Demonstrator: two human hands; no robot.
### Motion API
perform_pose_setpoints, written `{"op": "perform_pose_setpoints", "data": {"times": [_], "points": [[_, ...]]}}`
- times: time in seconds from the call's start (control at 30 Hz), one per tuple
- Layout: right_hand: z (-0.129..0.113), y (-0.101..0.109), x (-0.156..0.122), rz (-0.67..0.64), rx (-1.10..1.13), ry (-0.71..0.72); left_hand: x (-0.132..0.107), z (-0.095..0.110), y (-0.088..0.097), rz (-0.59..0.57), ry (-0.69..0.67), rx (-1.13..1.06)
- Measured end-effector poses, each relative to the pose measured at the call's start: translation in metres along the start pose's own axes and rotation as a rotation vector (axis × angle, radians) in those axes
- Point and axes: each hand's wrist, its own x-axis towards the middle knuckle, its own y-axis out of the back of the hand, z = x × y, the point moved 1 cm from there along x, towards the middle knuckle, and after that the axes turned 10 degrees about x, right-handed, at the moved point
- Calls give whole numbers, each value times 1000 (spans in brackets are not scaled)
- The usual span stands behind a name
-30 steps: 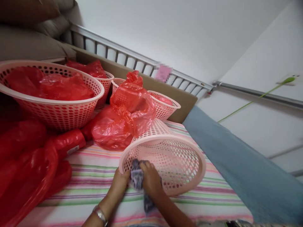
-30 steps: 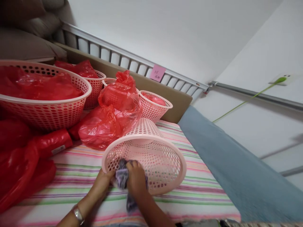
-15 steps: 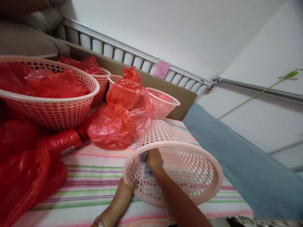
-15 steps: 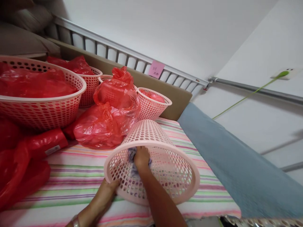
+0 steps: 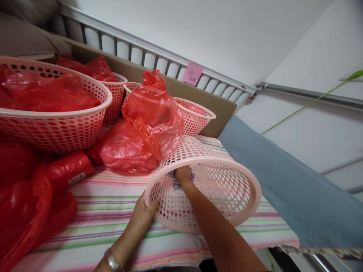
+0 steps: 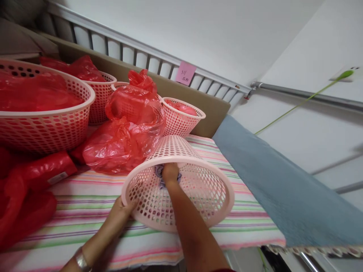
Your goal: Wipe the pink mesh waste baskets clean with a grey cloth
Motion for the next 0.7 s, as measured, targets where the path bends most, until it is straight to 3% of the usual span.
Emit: {"op": "perform_pose_setpoints", "data": {"times": [0.13,0.33,0.43,0.53,0.7], "points": [[-10,17,-37,-39,13,69,2,-14,-8,32,10,-51],[-23,39,-155,-114,118,244,-3,-13,-8,37,11,-97],[-22,42,-185,-162,186,271,-7,-11,-6,43,-5,-85],[-21,40,-164,-144,142,268,-7,-15,-7,28,-3,-83],[-25,20,-64,-32,17,117,-2,-28,-6,11,55,-73]]}}
